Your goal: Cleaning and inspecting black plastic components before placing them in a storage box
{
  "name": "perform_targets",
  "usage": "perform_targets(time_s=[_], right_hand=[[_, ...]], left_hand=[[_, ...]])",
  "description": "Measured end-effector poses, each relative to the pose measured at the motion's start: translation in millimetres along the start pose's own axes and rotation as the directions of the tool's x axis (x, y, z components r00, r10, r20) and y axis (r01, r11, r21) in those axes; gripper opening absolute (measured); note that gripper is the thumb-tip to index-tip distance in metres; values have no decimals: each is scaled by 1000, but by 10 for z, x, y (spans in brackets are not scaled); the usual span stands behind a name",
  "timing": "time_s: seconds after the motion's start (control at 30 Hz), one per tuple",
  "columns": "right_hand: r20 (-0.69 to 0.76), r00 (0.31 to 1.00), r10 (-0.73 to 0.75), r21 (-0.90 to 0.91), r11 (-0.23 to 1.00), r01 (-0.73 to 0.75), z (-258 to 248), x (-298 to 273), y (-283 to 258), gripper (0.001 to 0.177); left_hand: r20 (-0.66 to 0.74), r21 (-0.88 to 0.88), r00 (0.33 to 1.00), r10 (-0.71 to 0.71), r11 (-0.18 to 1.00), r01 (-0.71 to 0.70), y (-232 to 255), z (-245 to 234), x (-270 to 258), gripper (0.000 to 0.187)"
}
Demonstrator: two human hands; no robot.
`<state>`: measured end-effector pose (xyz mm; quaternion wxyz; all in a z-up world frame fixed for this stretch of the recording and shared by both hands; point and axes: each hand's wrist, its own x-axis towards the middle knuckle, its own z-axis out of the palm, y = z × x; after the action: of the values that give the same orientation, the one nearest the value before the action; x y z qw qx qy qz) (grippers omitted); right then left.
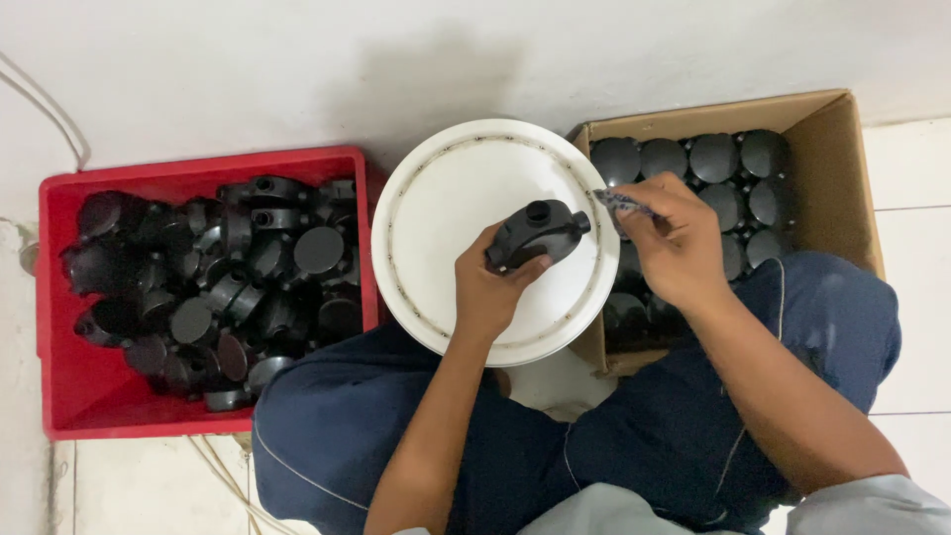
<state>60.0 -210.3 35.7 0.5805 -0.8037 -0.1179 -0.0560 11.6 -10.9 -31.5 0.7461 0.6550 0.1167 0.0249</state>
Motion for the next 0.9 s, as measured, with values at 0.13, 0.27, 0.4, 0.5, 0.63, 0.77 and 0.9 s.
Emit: perform_targets(time_s=[0.13, 0.27, 0.4, 0.5, 0.63, 0.77, 0.9], right_hand=[[22, 998, -63, -21, 998, 64, 129, -98, -13, 22], [11, 999, -51, -20, 998, 51, 225, -194, -73, 19], [295, 879, 375, 305, 834, -459, 68, -47, -93, 13], [527, 529, 665, 513, 247, -822, -116, 14, 472, 16], [567, 414, 712, 625, -44, -780, -108, 75, 390, 19], [405, 531, 744, 703, 118, -701, -127, 108, 344, 15], [239, 695, 679, 569, 482, -666, -42, 80, 157, 17]], left_hand=[[1, -187, 999, -43, 981, 42, -43, 18, 14, 53], [-29, -396, 989, -143, 911, 120, 28, 51, -6, 48], [53, -256, 995, -86, 962, 97, 6, -81, 8, 48], [139, -119, 990, 12, 993, 5, 179, -7, -43, 52], [110, -180, 994, 7, 984, 13, -83, 43, 6, 57], [62, -106, 986, -154, 981, 160, 221, 25, -60, 65], [22, 207, 974, -225, 954, 216, 522, 88, -86, 77]])
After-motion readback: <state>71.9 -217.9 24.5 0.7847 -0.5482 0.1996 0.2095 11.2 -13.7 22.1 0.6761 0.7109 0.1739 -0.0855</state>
